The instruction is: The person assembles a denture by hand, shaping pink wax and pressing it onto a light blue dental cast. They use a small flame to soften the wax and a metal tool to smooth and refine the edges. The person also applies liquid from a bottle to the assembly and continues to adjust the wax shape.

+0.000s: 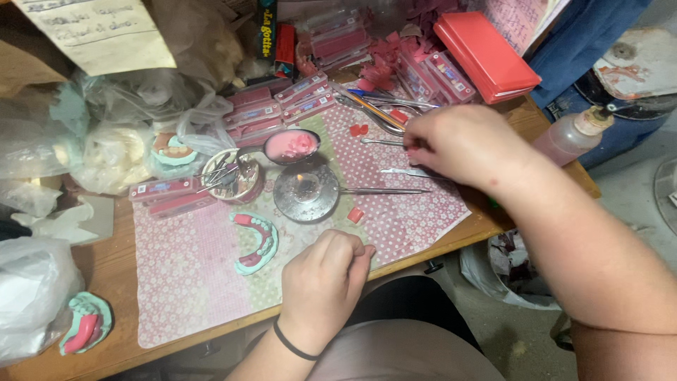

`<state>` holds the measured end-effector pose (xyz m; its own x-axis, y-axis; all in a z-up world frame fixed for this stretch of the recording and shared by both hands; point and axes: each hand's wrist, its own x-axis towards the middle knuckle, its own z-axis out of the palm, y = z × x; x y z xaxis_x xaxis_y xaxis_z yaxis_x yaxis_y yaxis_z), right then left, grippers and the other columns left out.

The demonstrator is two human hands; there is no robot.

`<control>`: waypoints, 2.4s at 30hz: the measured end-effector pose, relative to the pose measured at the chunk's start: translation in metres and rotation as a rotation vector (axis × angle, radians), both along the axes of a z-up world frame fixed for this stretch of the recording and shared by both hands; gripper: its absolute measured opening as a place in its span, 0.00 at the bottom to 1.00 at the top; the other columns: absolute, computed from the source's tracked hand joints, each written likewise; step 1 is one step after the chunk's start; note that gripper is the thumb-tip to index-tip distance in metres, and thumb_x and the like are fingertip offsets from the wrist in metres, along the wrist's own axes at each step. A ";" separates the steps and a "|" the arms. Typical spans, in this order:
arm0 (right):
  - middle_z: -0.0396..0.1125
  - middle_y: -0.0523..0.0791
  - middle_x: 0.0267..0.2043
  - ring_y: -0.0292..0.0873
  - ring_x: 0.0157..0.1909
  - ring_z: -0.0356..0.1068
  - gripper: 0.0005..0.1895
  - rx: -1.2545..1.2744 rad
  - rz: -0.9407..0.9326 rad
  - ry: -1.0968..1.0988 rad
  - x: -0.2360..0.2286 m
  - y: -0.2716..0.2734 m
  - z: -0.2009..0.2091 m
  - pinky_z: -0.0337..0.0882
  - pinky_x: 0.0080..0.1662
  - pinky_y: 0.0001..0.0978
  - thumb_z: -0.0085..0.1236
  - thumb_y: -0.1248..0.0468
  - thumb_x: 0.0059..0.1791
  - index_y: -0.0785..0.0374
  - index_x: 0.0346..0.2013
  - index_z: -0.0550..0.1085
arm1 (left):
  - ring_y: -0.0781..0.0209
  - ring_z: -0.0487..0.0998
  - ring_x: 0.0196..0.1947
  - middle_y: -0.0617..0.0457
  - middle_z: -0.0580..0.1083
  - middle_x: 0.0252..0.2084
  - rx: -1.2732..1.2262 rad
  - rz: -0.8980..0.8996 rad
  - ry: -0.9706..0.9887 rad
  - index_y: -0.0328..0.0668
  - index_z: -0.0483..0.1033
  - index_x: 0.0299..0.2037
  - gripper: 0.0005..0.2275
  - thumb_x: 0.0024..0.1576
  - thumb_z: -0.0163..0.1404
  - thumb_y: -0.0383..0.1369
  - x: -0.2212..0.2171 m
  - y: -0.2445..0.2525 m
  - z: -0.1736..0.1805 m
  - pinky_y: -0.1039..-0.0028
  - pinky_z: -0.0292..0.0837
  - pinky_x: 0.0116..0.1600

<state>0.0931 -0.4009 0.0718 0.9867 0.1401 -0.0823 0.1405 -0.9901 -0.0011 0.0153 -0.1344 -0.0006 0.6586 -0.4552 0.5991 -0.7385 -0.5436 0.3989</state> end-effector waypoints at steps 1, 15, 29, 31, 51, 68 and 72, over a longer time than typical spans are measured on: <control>0.78 0.40 0.41 0.53 0.43 0.77 0.10 0.000 -0.005 0.002 0.000 -0.003 -0.011 0.74 0.42 0.54 0.61 0.49 0.47 0.44 0.40 0.79 | 0.60 0.73 0.27 0.60 0.71 0.31 0.000 -0.005 0.002 0.48 0.69 0.34 0.09 0.60 0.58 0.30 0.000 -0.001 0.000 0.70 0.65 0.29; 0.72 0.48 0.38 0.59 0.38 0.73 0.06 0.191 0.180 -0.335 0.059 0.016 -0.038 0.71 0.36 0.58 0.60 0.59 0.50 0.56 0.38 0.77 | 0.58 0.74 0.26 0.59 0.72 0.30 0.025 0.048 0.004 0.49 0.70 0.34 0.08 0.59 0.59 0.32 -0.003 -0.001 0.001 0.69 0.66 0.28; 0.66 0.46 0.38 0.56 0.45 0.70 0.08 0.029 0.143 -0.181 0.075 -0.027 -0.039 0.69 0.44 0.53 0.60 0.61 0.47 0.45 0.39 0.81 | 0.58 0.74 0.25 0.59 0.72 0.30 0.019 0.047 0.036 0.50 0.71 0.34 0.07 0.59 0.57 0.35 -0.004 0.000 0.002 0.68 0.64 0.24; 0.63 0.47 0.38 0.55 0.45 0.68 0.07 0.045 0.179 -0.184 0.075 -0.027 -0.036 0.68 0.47 0.51 0.60 0.60 0.48 0.44 0.39 0.81 | 0.58 0.74 0.25 0.59 0.72 0.30 0.008 0.044 0.033 0.49 0.71 0.34 0.07 0.59 0.57 0.34 -0.004 0.001 0.002 0.68 0.64 0.25; 0.71 0.47 0.37 0.59 0.46 0.72 0.05 -0.070 0.085 -0.203 0.090 -0.023 -0.047 0.73 0.45 0.53 0.64 0.57 0.46 0.52 0.34 0.81 | 0.54 0.74 0.25 0.58 0.73 0.30 -0.002 0.040 0.030 0.50 0.71 0.34 0.06 0.59 0.56 0.35 -0.005 0.002 0.000 0.66 0.64 0.26; 0.77 0.48 0.32 0.61 0.39 0.75 0.07 0.189 0.072 -0.279 0.074 0.021 -0.043 0.70 0.42 0.54 0.66 0.54 0.48 0.50 0.36 0.81 | 0.54 0.74 0.25 0.58 0.72 0.30 -0.007 0.043 0.023 0.49 0.72 0.34 0.06 0.59 0.56 0.34 -0.005 0.003 0.001 0.65 0.64 0.26; 0.77 0.47 0.35 0.62 0.40 0.75 0.07 0.102 0.094 -0.262 0.068 0.016 -0.058 0.71 0.40 0.56 0.63 0.58 0.45 0.51 0.37 0.79 | 0.53 0.74 0.26 0.58 0.72 0.30 0.007 0.035 0.023 0.49 0.72 0.34 0.06 0.59 0.56 0.35 -0.005 0.002 0.001 0.64 0.65 0.26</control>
